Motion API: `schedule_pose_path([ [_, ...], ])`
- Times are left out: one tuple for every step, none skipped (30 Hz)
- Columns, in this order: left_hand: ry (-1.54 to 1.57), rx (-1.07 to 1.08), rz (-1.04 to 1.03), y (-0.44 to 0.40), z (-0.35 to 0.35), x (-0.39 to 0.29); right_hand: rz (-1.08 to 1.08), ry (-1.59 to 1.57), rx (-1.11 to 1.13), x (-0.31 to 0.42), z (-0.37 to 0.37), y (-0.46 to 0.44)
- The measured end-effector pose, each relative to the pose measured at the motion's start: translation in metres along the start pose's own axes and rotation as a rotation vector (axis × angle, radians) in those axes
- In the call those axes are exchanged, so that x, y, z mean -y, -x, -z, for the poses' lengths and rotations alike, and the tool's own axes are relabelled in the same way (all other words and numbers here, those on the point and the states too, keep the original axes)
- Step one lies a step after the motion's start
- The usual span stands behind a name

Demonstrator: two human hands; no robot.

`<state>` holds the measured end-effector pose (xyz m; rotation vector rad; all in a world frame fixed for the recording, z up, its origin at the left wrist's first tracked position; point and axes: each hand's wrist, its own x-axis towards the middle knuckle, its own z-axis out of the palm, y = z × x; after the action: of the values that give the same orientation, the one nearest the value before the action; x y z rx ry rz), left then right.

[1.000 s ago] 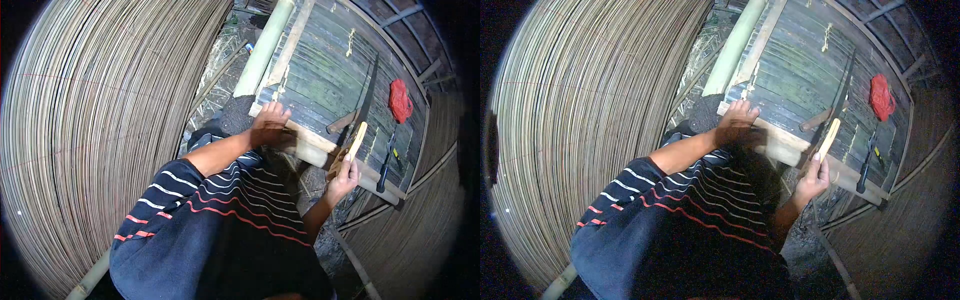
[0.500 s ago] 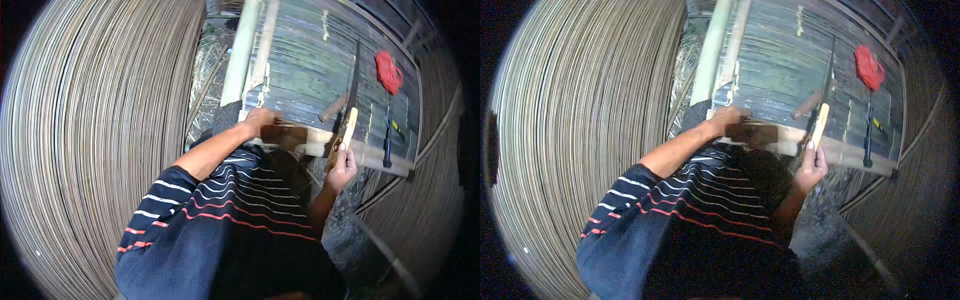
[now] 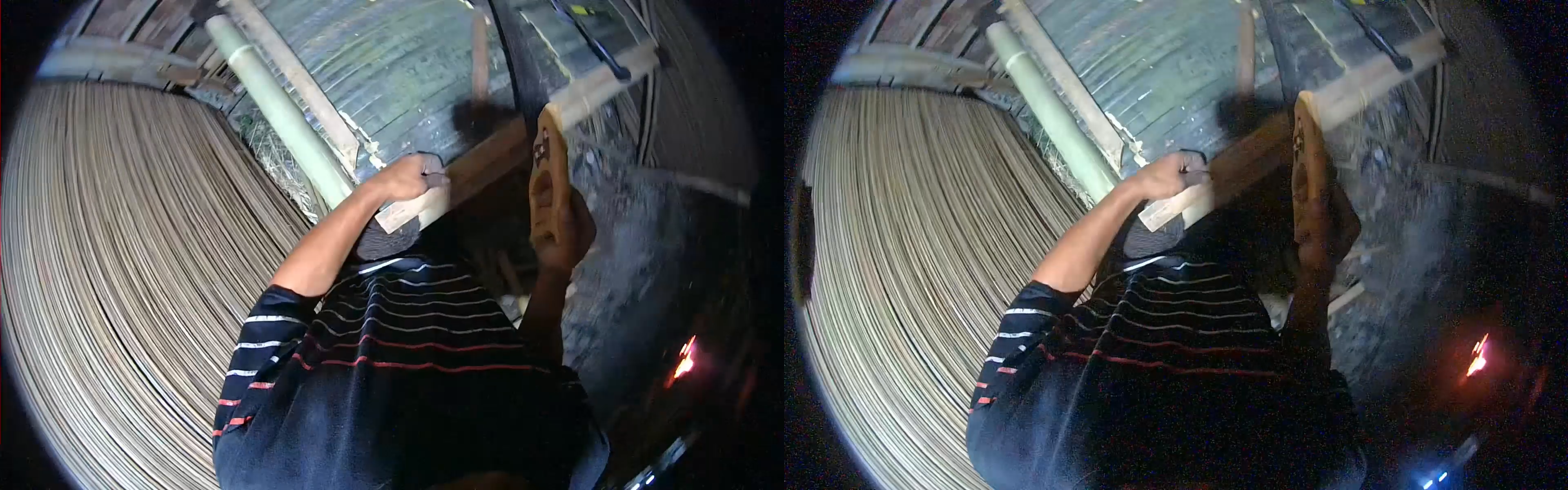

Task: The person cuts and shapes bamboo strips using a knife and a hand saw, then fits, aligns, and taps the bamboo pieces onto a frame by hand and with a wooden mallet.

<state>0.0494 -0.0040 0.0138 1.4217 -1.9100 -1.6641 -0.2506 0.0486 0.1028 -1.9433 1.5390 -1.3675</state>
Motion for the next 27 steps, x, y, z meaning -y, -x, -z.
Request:
schedule_pose_path([
  [-0.102, 0.046, 0.035, 0.001, 0.010, -0.010, -0.162, -0.080, -0.033, 0.009, 0.000, 0.013],
  [-0.007, 0.114, 0.085, 0.004, 0.019, -0.022, -0.318, -0.162, -0.078, 0.017, 0.002, 0.029],
  [-0.032, 0.176, -0.002, -0.006, 0.019, -0.001, -0.519, 0.015, -0.089, 0.007, 0.005, 0.061],
  [-0.052, 0.234, -0.092, -0.015, 0.020, 0.018, -0.546, 0.043, -0.133, 0.037, 0.000, 0.066],
  [0.066, 0.223, -0.128, -0.010, 0.021, 0.015, -0.529, 0.365, -0.054, 0.083, -0.006, 0.060],
  [0.102, 0.176, -0.233, -0.019, 0.013, 0.038, -0.505, 0.681, 0.043, 0.113, -0.010, 0.060],
  [0.063, 0.172, -0.195, -0.012, 0.017, 0.025, -0.544, -0.031, -0.369, 0.105, -0.018, 0.099],
  [0.022, 0.168, -0.157, -0.004, 0.021, 0.012, -0.500, -0.026, -0.382, 0.125, -0.026, 0.105],
  [0.020, 0.203, -0.168, -0.005, 0.021, 0.015, -0.509, -0.158, -0.429, 0.136, -0.028, 0.123],
  [-0.027, 0.204, -0.202, -0.011, 0.021, 0.019, -0.511, -0.293, -0.475, 0.148, -0.029, 0.143],
  [-0.074, 0.199, -0.238, -0.015, 0.018, 0.022, -0.596, -0.367, -0.602, 0.170, -0.039, 0.141],
  [-0.083, 0.222, -0.254, -0.015, 0.014, 0.023, -0.633, -0.426, -0.665, 0.185, -0.043, 0.140],
  [-0.039, 0.186, -0.265, -0.015, 0.009, 0.022, -0.613, -0.331, -0.632, 0.183, -0.036, 0.163],
  [0.001, 0.151, -0.272, -0.015, 0.005, 0.015, -0.597, -0.239, -0.601, 0.183, -0.032, 0.178],
  [-0.019, 0.176, -0.285, -0.011, -0.001, 0.009, -0.671, 0.176, -0.494, 0.182, -0.029, 0.193],
  [0.107, 0.211, -0.204, -0.001, -0.007, -0.004, -0.734, 0.582, -0.364, 0.183, -0.027, 0.198],
  [0.231, 0.240, -0.123, 0.002, -0.012, -0.015, -0.737, 0.540, -0.337, 0.194, -0.018, 0.201],
  [0.044, 0.196, -0.161, -0.017, -0.028, 0.011, -0.688, 0.498, -0.391, 0.194, -0.013, 0.207],
  [0.083, 0.204, -0.080, -0.010, -0.030, -0.004, -0.648, 0.443, -0.452, 0.194, -0.012, 0.214],
  [0.119, 0.208, 0.003, -0.001, -0.028, -0.021, -0.628, 0.416, -0.492, 0.194, -0.011, 0.221],
  [-0.035, 0.105, -0.046, -0.017, -0.032, 0.006, -0.617, 0.399, -0.519, 0.191, -0.009, 0.227],
  [-0.079, 0.085, -0.081, -0.009, -0.029, -0.004, -0.612, 0.377, -0.546, 0.189, -0.007, 0.233],
  [-0.209, 0.101, -0.065, -0.007, -0.024, -0.015, -0.611, 0.365, -0.567, 0.187, -0.006, 0.237],
  [-0.340, 0.117, -0.052, -0.007, -0.019, -0.022, -0.623, 0.352, -0.582, 0.184, -0.003, 0.238],
  [-0.365, 0.119, -0.053, -0.003, -0.018, -0.025, -0.619, 0.342, -0.606, 0.192, -0.001, 0.242],
  [-0.410, 0.078, -0.087, -0.005, -0.018, -0.022, -0.623, 0.330, -0.616, 0.193, -0.001, 0.245],
  [-0.447, 0.036, -0.128, -0.004, -0.020, -0.033, -0.622, 0.318, -0.629, 0.193, 0.000, 0.246],
])
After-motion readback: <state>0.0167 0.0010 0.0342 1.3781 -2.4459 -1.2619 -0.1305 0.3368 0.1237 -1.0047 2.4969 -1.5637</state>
